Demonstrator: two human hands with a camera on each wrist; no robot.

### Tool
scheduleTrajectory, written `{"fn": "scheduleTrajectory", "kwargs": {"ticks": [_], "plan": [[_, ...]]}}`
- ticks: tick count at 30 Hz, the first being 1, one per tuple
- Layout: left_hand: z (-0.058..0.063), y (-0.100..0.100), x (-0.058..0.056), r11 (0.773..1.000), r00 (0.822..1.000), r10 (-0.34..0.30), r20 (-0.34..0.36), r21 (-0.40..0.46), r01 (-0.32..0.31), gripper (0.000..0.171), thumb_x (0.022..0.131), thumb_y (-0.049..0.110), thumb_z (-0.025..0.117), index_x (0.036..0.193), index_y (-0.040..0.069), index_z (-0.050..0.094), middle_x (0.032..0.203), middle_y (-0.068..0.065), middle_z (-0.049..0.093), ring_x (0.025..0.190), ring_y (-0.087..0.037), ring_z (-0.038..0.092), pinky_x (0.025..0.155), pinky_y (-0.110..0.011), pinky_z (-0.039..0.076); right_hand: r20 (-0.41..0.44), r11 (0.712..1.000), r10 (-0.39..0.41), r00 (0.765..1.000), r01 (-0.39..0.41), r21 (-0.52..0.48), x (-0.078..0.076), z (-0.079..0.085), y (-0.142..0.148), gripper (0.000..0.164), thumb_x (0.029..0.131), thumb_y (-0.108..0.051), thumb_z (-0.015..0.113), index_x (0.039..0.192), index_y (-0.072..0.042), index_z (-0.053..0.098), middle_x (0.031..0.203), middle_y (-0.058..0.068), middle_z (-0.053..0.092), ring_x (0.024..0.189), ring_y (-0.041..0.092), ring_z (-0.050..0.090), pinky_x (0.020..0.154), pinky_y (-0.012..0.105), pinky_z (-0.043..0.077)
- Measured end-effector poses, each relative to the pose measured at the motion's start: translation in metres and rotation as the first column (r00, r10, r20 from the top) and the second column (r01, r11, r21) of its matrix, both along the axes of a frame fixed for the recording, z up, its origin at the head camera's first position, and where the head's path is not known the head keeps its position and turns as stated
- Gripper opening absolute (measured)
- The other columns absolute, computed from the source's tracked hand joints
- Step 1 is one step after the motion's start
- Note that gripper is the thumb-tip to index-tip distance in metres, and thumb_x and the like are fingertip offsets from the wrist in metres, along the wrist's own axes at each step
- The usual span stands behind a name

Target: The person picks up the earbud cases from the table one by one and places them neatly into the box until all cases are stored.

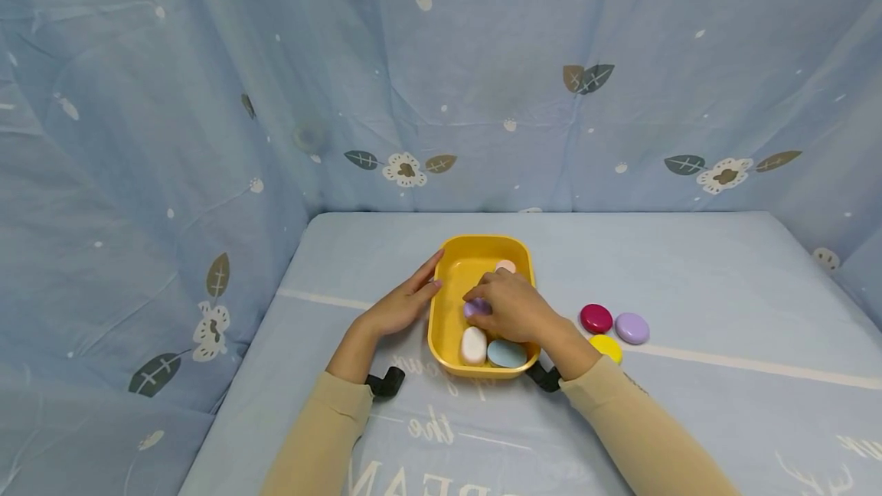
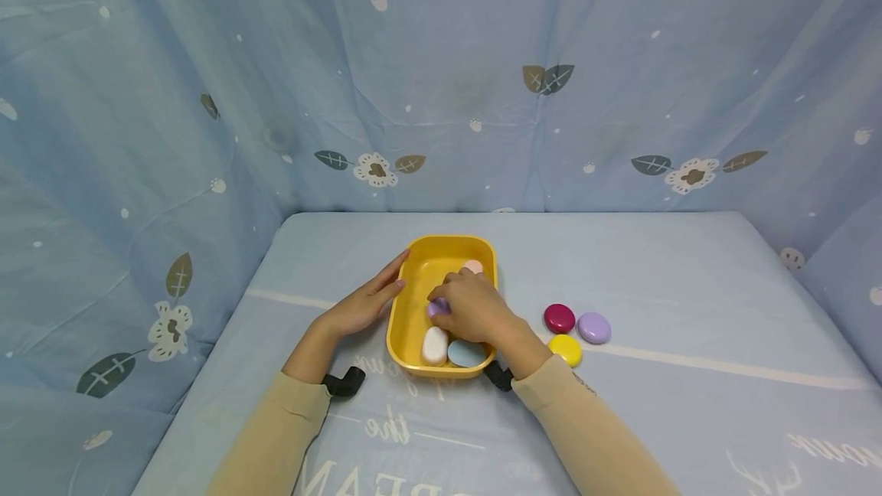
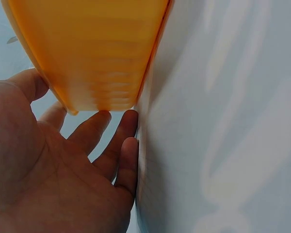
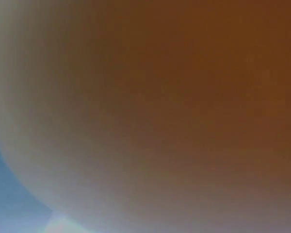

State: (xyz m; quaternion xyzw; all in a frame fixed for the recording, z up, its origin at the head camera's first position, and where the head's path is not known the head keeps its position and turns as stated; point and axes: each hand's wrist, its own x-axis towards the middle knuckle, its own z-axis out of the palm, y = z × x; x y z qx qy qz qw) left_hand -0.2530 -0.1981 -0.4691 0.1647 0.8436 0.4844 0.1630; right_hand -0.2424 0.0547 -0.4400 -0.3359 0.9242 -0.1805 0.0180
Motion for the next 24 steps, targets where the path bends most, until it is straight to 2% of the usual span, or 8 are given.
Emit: {"fn": "scheduleTrajectory", "kwargs": {"ticks": [12, 24], "plan": [[0.0014, 0.0014, 0.0020, 1.000, 1.000, 0.022, 0.020, -0.005, -0.022, 0.059, 0.110, 0.052, 0.040, 0.162, 0.053, 0.013, 0.174, 0.014, 0.013, 0.160, -0.021, 0.021, 0.131, -0.050, 0.017, -0.020, 0.998, 0.031, 0.999, -0.030, 0.060, 0.0007, 0.0015, 0.0000, 0.026, 0.094, -0.032, 0.078, 0.115, -0.018, 0.081, 0.108, 0.001, 0.071, 0.095, 0.020, 0.049, 0.079, 0.033, 0.041], [0.0023, 0.0014, 0.0022, 1.000, 0.999, 0.024, 0.025, -0.016, -0.024, 0.059, 0.110, 0.053, 0.039, 0.163, 0.052, 0.013, 0.174, 0.013, 0.013, 0.160, -0.021, 0.020, 0.131, -0.050, 0.018, -0.022, 0.997, 0.044, 0.999, -0.043, 0.058, 0.0017, 0.0015, 0.0005, 0.019, 0.101, -0.025, 0.068, 0.110, -0.015, 0.082, 0.106, 0.000, 0.071, 0.096, 0.021, 0.049, 0.083, 0.036, 0.042]]}}
